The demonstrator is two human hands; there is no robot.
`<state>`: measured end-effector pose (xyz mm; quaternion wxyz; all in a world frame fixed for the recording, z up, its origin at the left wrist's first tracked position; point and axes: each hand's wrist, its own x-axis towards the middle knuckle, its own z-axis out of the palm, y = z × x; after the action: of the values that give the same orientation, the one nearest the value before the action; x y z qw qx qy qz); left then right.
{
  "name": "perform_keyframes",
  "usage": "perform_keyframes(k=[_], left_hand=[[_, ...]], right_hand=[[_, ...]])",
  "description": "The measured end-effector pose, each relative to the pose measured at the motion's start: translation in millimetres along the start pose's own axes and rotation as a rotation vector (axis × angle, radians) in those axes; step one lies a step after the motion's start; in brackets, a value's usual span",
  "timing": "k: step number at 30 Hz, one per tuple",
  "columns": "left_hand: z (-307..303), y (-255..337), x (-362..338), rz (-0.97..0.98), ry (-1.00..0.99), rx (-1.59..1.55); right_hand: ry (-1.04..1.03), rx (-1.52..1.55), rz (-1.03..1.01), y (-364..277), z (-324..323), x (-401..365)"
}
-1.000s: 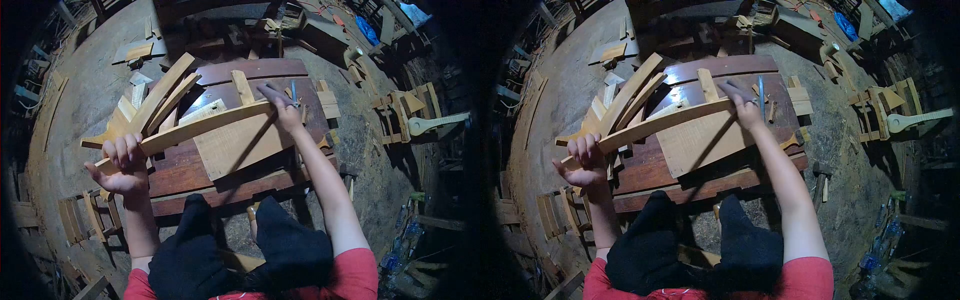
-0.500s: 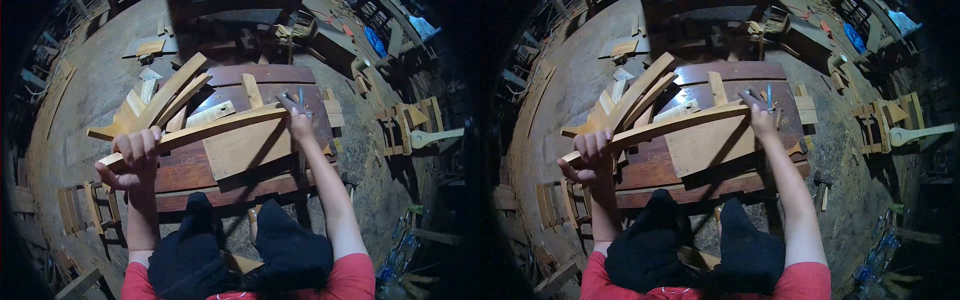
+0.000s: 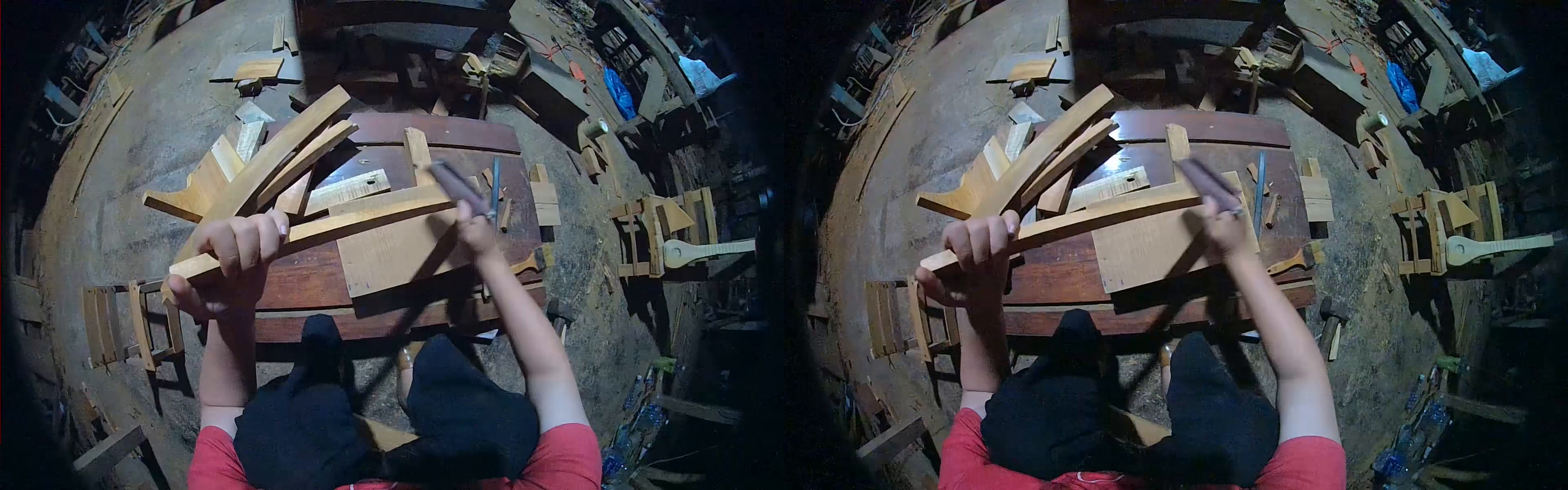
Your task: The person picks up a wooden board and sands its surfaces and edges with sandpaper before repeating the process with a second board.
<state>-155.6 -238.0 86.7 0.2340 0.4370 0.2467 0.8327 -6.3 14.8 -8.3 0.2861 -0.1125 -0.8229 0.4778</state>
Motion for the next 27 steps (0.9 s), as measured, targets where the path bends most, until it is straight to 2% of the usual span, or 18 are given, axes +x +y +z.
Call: perform_keyframes(k=[1,3,6,7,8,9,11,13,14,15,17,19,20,21,22,23,25,27], left_hand=[[0.1,-0.3,-0.3,-0.007,0.010,-0.002],[1.2,-0.4,2.9,-0.012,-0.025,-0.004],[2.9,1.5,7.7,-0.035,-0.061,-0.001],[1.3,1.7,9.7,-0.048,-0.076,0.007],[-2.7,1.9,9.6,-0.059,-0.094,-0.001],[-4.2,1.8,9.0,-0.064,-0.087,0.006],[-6.7,2.2,11.3,-0.072,-0.080,-0.019],[-13.7,-0.4,12.5,-0.057,-0.107,-0.018],[-17.0,-1.2,12.0,-0.058,-0.093,-0.039],[-18.8,-1.0,12.1,-0.061,-0.079,-0.062],[-15.7,-0.8,13.6,-0.069,-0.073,-0.067],[-12.9,0.0,15.1,-0.078,-0.059,-0.067],[-11.8,0.5,16.2,-0.083,-0.062,-0.064],[-11.1,0.4,16.6,-0.087,-0.066,-0.060],[-11.6,-0.1,16.0,-0.087,-0.063,-0.057],[-12.9,-0.3,15.2,-0.074,-0.080,-0.064],[-12.5,-0.8,14.9,-0.067,-0.103,-0.079],[-9.4,0.3,15.3,-0.065,-0.144,-0.048]], right_hand=[[0.002,-0.005,0.001,19.1,-11.8,0.4],[0.000,-0.505,-0.140,41.1,-28.7,5.8],[-0.107,-0.244,0.120,-30.2,9.5,13.9],[-0.042,-0.020,0.124,-42.5,32.5,12.7],[-0.109,-0.125,0.213,-53.7,44.7,5.7],[-0.100,0.057,0.054,-87.4,50.6,11.2],[-0.163,0.212,0.149,-78.5,51.9,8.6],[-0.058,0.024,0.312,-48.7,37.9,3.4],[-0.041,-0.037,0.285,-6.8,25.5,-2.6],[0.018,0.075,0.043,-25.9,13.1,9.5],[0.024,-0.029,0.075,19.4,-11.4,8.8],[-0.027,-0.264,-0.036,42.6,-22.0,12.2],[-0.059,-0.199,0.120,23.3,-11.2,14.1],[-0.034,0.096,0.189,3.8,9.1,15.7],[-0.107,0.101,0.166,-11.3,23.6,14.5],[-0.120,0.005,0.430,-29.9,36.9,6.0],[-0.116,-0.025,0.063,-76.6,48.2,6.4],[-0.140,0.070,0.040,-68.9,44.8,-1.2]])
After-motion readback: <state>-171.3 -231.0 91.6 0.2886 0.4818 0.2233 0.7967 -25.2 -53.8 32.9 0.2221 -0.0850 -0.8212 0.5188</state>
